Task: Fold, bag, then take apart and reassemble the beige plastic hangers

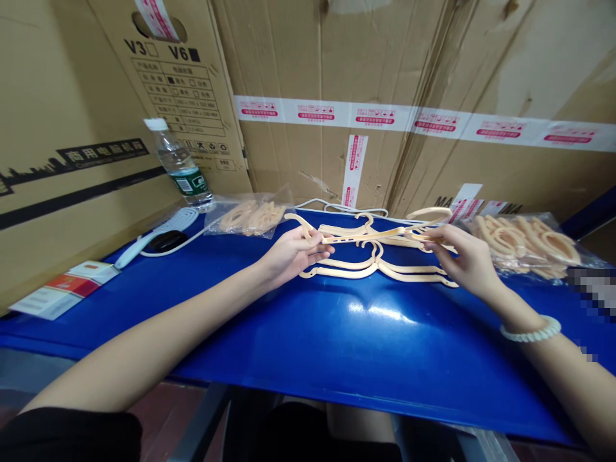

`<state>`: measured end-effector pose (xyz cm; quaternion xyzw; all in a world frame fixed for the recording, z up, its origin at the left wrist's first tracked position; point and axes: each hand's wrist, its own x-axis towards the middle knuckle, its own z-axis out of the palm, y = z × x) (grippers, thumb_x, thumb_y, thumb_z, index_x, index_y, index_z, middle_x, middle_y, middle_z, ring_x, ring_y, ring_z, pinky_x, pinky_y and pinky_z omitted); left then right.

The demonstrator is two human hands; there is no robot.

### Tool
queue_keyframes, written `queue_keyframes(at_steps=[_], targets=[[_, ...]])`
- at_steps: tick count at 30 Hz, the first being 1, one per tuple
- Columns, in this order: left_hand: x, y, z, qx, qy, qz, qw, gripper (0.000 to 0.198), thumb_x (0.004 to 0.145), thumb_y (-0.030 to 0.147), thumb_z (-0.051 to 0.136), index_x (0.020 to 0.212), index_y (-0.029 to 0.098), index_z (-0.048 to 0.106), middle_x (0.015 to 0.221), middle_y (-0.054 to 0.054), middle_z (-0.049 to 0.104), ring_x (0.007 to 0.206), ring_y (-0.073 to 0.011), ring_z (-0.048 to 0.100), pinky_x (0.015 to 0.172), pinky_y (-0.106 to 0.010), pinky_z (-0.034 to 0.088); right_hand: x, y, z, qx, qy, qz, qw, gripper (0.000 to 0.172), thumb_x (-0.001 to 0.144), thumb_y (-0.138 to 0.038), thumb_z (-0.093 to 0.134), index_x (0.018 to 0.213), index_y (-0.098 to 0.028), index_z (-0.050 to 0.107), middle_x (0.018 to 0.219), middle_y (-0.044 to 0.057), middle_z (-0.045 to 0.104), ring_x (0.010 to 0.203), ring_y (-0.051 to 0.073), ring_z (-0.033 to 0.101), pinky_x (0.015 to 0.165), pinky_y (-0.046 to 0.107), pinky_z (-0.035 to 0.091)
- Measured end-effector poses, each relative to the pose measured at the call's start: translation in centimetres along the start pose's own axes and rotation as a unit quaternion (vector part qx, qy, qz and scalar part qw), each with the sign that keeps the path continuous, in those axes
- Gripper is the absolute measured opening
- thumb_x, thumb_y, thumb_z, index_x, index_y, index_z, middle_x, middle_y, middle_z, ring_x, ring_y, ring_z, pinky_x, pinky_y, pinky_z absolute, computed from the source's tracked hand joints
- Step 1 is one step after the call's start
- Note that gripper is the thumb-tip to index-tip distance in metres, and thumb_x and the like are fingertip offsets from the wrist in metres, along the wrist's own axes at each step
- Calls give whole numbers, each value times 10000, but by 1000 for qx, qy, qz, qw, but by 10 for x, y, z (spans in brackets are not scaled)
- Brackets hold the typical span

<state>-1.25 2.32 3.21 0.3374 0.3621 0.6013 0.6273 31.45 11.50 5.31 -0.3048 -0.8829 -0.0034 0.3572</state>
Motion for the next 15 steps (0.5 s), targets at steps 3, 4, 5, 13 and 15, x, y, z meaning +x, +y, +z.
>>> queue_keyframes(at_steps=[3, 4, 5, 13, 15], targets=[[1, 0, -1, 2, 3, -2, 1000, 144, 853, 44, 649, 754, 131, 591, 907, -89, 709, 800, -178, 705, 803, -320, 541, 0, 0, 0, -2, 6, -7, 1000, 165, 974, -356, 522, 947, -246, 642, 889, 79, 713, 817, 270, 691, 752, 403, 549], [1, -1, -2, 4, 3, -1, 1000, 144, 849, 43, 651, 751, 130, 591, 895, -88, 710, 797, -177, 705, 813, -323, 543, 0, 0, 0, -3, 8, -12, 1000, 161, 973, -347, 522, 943, -245, 642, 877, 76, 711, 814, 269, 689, 752, 400, 547], [1, -1, -3, 7, 3, 2, 1000, 142, 842, 42, 656, 751, 129, 592, 878, -86, 710, 794, -175, 704, 824, -325, 545, 0, -1, 0, -4, 10, -18, 1000, 153, 973, -336, 523, 940, -244, 641, 866, 74, 708, 811, 266, 688, 750, 397, 544], [4, -10, -4, 24, 39, 39, 998, 167, 800, 12, 644, 710, 127, 564, 747, -54, 682, 688, -142, 667, 784, -304, 534, -2, -1, 4, -5, -11, -58, 998, 115, 967, -262, 522, 981, -231, 632, 896, 82, 713, 840, 261, 694, 751, 386, 539], [4, -11, -4, 29, 55, 39, 997, 179, 784, -5, 635, 703, 131, 552, 730, -47, 674, 669, -137, 655, 759, -297, 527, -3, -1, 4, -11, -16, -65, 998, 116, 968, -257, 512, 987, -235, 625, 874, 75, 706, 805, 250, 691, 731, 374, 539]])
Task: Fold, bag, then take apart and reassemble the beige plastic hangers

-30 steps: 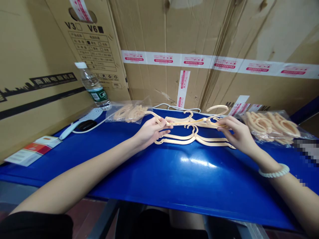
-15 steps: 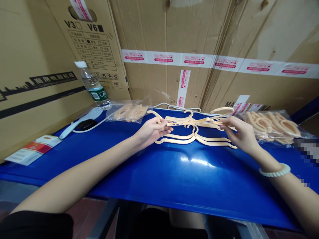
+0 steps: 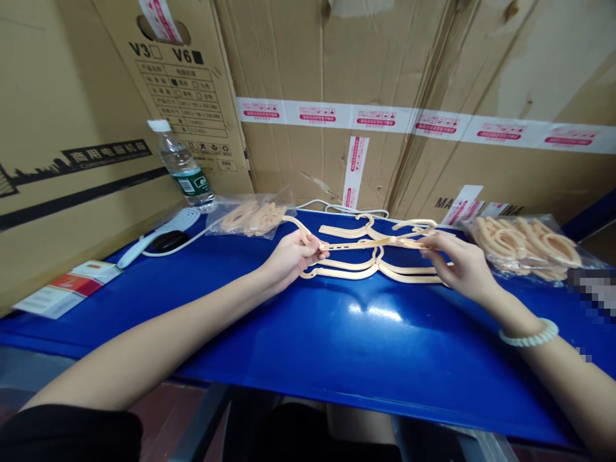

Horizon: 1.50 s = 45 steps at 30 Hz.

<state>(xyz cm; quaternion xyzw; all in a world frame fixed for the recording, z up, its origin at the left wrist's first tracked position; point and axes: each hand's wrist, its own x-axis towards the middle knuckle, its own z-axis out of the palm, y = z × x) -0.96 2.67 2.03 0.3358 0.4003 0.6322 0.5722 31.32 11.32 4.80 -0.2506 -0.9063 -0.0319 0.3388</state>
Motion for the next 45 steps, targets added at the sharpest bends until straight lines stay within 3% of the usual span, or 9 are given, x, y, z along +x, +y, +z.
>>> queue_keyframes(at_steps=[18, 29, 32, 34, 36, 38, 40, 42, 45], targets=[[-4, 1, 6, 17, 58, 88, 994, 211, 811, 24, 692, 712, 140, 546, 656, 15, 617, 604, -104, 622, 719, -281, 533, -1, -15, -3, 1, -27, -6, 1000, 160, 963, -275, 522, 1057, -230, 643, 829, 57, 729, 658, 205, 680, 621, 316, 509], [-12, 6, 14, -68, 74, 70, 993, 241, 783, 111, 791, 737, 161, 560, 798, 11, 676, 829, -128, 728, 822, -224, 576, 0, -24, -4, 183, -1, 152, 971, 273, 940, -439, 614, 1118, -234, 597, 718, 9, 635, 500, 162, 611, 479, 296, 497], [-22, 3, 19, -19, 67, 42, 997, 236, 812, 199, 775, 747, 167, 549, 856, -32, 708, 779, -154, 727, 789, -279, 584, 4, -28, -8, 216, 6, 174, 961, 285, 918, -472, 646, 1055, -225, 601, 721, 16, 643, 493, 157, 607, 456, 287, 490], [-37, -3, 24, 86, 3, 70, 994, 189, 841, 239, 736, 770, 178, 572, 904, -63, 721, 791, -187, 727, 797, -338, 586, 7, -29, -14, 234, -10, 193, 953, 296, 893, -487, 679, 985, -216, 604, 673, 10, 639, 480, 151, 598, 435, 273, 472], [-55, -11, 28, 236, -129, 188, 945, 53, 872, 197, 675, 839, 199, 634, 969, -93, 729, 927, -232, 719, 884, -386, 565, 9, -29, -19, 256, -55, 205, 943, 313, 876, -500, 699, 927, -209, 598, 608, -3, 623, 469, 146, 591, 422, 257, 458], [-72, -19, 32, 379, -308, 311, 815, 112, 863, 125, 651, 904, 219, 695, 1102, -121, 736, 1115, -276, 672, 1025, -429, 503, 11, -29, -21, 281, -113, 210, 930, 329, 872, -516, 700, 893, -206, 592, 583, -5, 624, 481, 148, 605, 432, 250, 471], [-83, -24, 33, 463, -399, 393, 687, 186, 890, 93, 596, 961, 224, 708, 1219, -132, 714, 1222, -291, 623, 1108, -454, 439, 11, -27, -20, 302, -162, 211, 915, 342, 870, -531, 694, 871, -205, 592, 604, 6, 649, 508, 157, 635, 464, 260, 508], [-86, -28, 33, 511, -421, 438, 608, 158, 918, 138, 577, 1001, 198, 698, 1265, -150, 693, 1252, -314, 604, 1126, -472, 417, 9, -24, -17, 310, -202, 212, 904, 339, 865, -529, 696, 863, -203, 602, 639, 17, 675, 534, 165, 660, 497, 271, 532], [-82, -30, 30, 569, -393, 449, 566, 178, 944, 249, 568, 1057, 166, 678, 1288, -157, 677, 1259, -346, 586, 1122, -494, 409, 6, -17, -14, 302, -259, 202, 895, 301, 863, -488, 697, 844, -199, 618, 685, 29, 701, 578, 169, 672, 532, 272, 526]])
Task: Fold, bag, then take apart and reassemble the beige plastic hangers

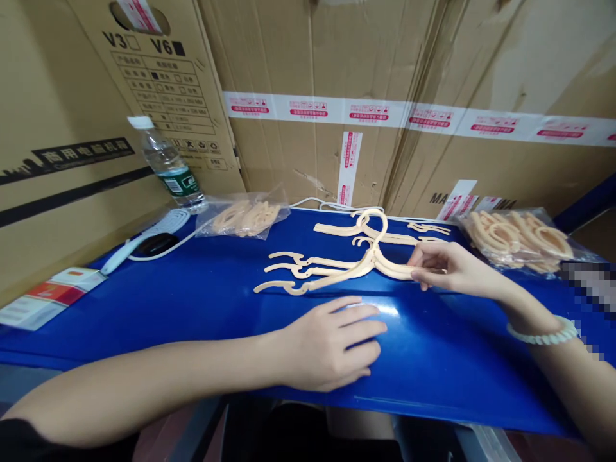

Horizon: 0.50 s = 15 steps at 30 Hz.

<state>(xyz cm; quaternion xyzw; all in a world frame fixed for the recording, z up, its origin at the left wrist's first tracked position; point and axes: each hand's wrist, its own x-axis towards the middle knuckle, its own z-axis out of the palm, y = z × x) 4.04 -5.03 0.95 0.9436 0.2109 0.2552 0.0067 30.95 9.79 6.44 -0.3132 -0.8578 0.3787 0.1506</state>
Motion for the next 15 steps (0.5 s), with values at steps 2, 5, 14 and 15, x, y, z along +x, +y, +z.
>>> queue_keyframes(at_steps=[2, 5, 14, 15], targets=[[-1, -3, 0, 31, -2, -32, 999, 234, 957, 305, 556, 1103, 157, 665, 1313, -154, 660, 1259, -349, 573, 1125, -507, 400, -1, 3, -4, -36, -20, 1, 999, 267, 851, -450, 707, 842, -193, 633, 722, 37, 717, 621, 172, 669, 560, 273, 512], [-3, -4, 0, 68, -4, -72, 995, 328, 977, 382, 538, 1159, 130, 641, 1352, -158, 626, 1272, -344, 547, 1126, -507, 400, -3, 2, -12, -123, -36, 1, 992, 232, 831, -414, 708, 841, -190, 652, 748, 30, 716, 658, 173, 643, 591, 272, 481], [-7, -7, 5, 104, -69, -155, 980, 449, 1013, 482, 441, 1288, 156, 582, 1460, -158, 530, 1316, -367, 503, 1043, -532, 462, -5, 12, -14, -218, -85, -11, 972, 114, 799, -298, 663, 781, -188, 687, 835, 41, 686, 740, 178, 626, 682, 280, 479], [-7, -8, 5, 108, -71, -161, 978, 453, 1014, 488, 437, 1295, 163, 581, 1465, -153, 528, 1320, -372, 500, 1049, -543, 455, -4, 14, -12, -218, -89, -13, 972, 104, 794, -288, 663, 782, -188, 689, 847, 44, 686, 751, 178, 627, 689, 279, 481]])
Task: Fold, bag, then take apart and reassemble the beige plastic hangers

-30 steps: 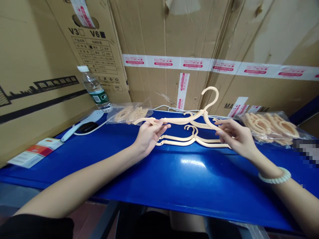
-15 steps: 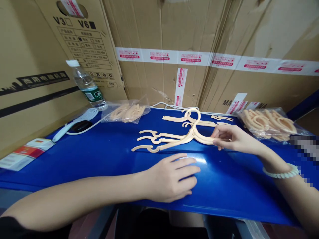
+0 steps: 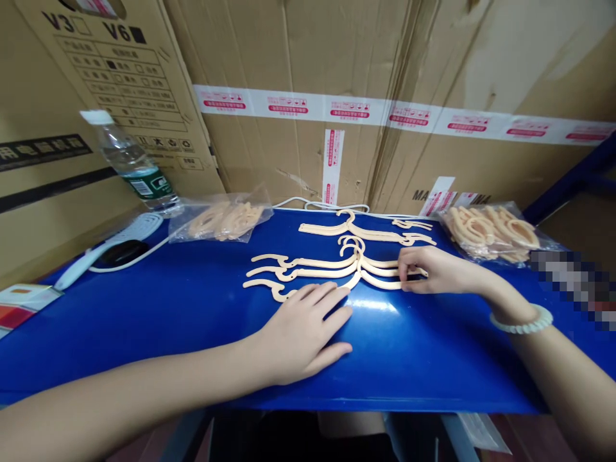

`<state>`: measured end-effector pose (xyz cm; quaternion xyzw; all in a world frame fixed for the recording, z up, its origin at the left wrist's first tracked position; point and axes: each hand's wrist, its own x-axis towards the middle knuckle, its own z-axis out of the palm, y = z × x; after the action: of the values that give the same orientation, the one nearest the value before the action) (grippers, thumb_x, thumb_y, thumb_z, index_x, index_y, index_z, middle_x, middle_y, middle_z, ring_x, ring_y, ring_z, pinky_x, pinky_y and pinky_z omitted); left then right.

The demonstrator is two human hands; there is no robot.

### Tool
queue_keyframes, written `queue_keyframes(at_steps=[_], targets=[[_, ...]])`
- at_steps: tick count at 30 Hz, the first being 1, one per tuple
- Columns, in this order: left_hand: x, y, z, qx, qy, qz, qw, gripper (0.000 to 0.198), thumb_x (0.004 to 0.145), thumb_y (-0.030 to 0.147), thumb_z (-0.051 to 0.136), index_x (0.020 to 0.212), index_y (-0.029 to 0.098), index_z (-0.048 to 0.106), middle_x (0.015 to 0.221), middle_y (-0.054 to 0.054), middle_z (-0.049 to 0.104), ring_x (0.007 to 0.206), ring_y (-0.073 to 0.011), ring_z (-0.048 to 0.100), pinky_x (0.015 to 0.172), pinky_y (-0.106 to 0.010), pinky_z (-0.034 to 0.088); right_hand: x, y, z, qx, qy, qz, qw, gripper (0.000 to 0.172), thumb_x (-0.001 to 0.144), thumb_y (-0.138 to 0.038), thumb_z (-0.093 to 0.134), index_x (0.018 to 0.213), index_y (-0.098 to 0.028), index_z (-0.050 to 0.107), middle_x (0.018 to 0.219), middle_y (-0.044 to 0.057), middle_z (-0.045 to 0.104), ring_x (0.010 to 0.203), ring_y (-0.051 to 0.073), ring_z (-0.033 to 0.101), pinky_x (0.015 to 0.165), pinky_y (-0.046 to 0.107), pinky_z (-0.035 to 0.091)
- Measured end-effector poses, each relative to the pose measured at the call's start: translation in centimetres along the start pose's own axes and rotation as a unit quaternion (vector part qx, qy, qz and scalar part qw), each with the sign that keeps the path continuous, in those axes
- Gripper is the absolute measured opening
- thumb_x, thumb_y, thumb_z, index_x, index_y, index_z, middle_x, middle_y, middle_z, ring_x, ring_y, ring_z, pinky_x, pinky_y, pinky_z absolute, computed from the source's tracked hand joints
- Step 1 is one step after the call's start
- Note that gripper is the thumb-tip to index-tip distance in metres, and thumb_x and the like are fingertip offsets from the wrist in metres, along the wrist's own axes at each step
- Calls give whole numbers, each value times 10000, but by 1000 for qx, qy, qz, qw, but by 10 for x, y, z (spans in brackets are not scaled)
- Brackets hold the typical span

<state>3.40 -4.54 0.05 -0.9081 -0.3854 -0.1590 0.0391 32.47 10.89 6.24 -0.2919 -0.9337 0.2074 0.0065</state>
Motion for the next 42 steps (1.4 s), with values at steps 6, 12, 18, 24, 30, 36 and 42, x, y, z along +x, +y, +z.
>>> queue_keyframes(at_steps=[6, 12, 18, 24, 30, 36, 42], targets=[[2, -5, 0, 12, -7, -32, 999, 483, 1011, 518, 429, 1324, 184, 584, 1485, -143, 519, 1344, -385, 482, 1083, -569, 421, 3, 0, 4, -6, 6, 57, 998, 108, 796, -302, 646, 794, -194, 658, 693, 17, 652, 605, 163, 585, 551, 267, 410], [6, -13, 0, -6, -10, -31, 999, 491, 1004, 506, 465, 1362, 186, 566, 1515, -150, 483, 1391, -363, 440, 1139, -543, 388, 3, 3, 2, -14, 30, 56, 998, 189, 824, -376, 625, 803, -189, 647, 683, 27, 649, 593, 165, 581, 547, 272, 415], [8, -18, -2, -27, 5, -22, 999, 465, 1009, 480, 466, 1333, 165, 577, 1498, -162, 489, 1405, -343, 419, 1147, -531, 384, -6, 7, -15, -3, 204, 53, 978, 279, 886, -471, 586, 816, -201, 592, 665, 11, 619, 573, 154, 550, 557, 276, 404], [8, -15, -2, -35, 0, 5, 999, 441, 1005, 464, 478, 1318, 170, 578, 1493, -152, 499, 1397, -339, 430, 1157, -536, 365, -10, 24, -17, -125, 313, 90, 937, 355, 887, -370, 515, 607, -243, 337, 514, -38, 395, 482, 130, 386, 507, 284, 290], [8, -12, -1, -21, -27, -30, 999, 487, 1008, 498, 453, 1364, 180, 554, 1537, -146, 455, 1435, -340, 388, 1173, -554, 331, -2, 32, -6, -114, 230, 49, 965, 89, 815, -168, 486, 747, -224, 496, 689, 24, 606, 610, 174, 559, 572, 284, 433], [6, -25, 9, 27, -8, -107, 994, 669, 1001, 572, 399, 1504, 131, 403, 1620, -166, 318, 1504, -369, 263, 1193, -594, 283, -3, 31, -3, -68, 141, 45, 987, 297, 847, -185, 516, 1100, -166, 670, 1080, 125, 730, 962, 259, 692, 845, 372, 550], [4, -69, 12, 54, -39, -147, 987, 621, 1004, 502, 361, 1543, 194, 353, 1634, -115, 300, 1514, -363, 252, 1189, -663, 221, -9, 28, -5, -63, 82, 37, 994, 530, 815, -551, 698, 1179, -165, 686, 1137, 140, 701, 1015, 297, 666, 898, 406, 526]])
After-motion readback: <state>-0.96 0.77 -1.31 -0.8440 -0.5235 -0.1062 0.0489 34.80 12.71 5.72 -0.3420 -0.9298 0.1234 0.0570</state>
